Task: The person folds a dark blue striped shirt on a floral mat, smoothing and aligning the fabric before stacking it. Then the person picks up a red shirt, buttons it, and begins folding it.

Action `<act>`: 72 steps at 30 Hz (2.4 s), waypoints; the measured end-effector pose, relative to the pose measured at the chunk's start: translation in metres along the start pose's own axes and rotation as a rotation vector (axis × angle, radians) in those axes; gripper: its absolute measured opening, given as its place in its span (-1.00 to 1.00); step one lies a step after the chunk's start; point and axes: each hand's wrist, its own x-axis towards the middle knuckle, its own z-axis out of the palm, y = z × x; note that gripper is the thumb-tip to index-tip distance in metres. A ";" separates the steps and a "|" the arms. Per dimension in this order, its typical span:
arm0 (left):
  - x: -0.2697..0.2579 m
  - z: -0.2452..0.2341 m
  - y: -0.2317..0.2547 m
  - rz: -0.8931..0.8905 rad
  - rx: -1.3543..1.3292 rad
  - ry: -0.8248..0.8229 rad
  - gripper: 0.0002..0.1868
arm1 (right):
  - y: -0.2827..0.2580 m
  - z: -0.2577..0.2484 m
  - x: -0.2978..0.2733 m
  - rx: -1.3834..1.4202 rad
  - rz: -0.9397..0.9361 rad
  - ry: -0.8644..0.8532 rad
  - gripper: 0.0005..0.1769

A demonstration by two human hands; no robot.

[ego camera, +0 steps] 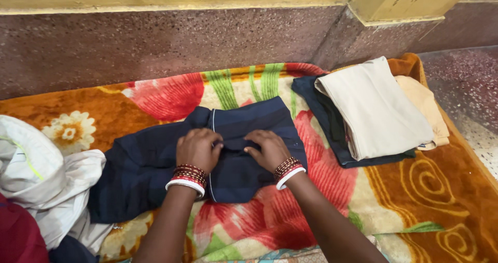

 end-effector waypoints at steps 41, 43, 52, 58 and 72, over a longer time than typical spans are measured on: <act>-0.010 0.037 0.009 -0.381 -0.514 0.265 -0.78 | -0.015 0.007 0.027 0.091 0.223 0.145 -0.79; -0.012 0.028 0.007 -0.446 -0.441 0.195 -0.74 | -0.035 0.014 0.016 -0.038 0.122 0.192 -0.73; -0.060 -0.033 -0.094 -0.396 -0.266 0.275 -0.59 | -0.071 0.068 -0.003 -0.248 0.090 -0.221 -0.30; -0.087 -0.044 -0.205 -0.732 -0.334 0.244 -0.44 | -0.132 0.094 0.016 -0.063 0.058 -0.051 -0.22; -0.097 -0.039 -0.199 -0.751 0.019 0.037 -0.21 | -0.253 0.154 0.035 -0.024 -0.061 -0.438 0.48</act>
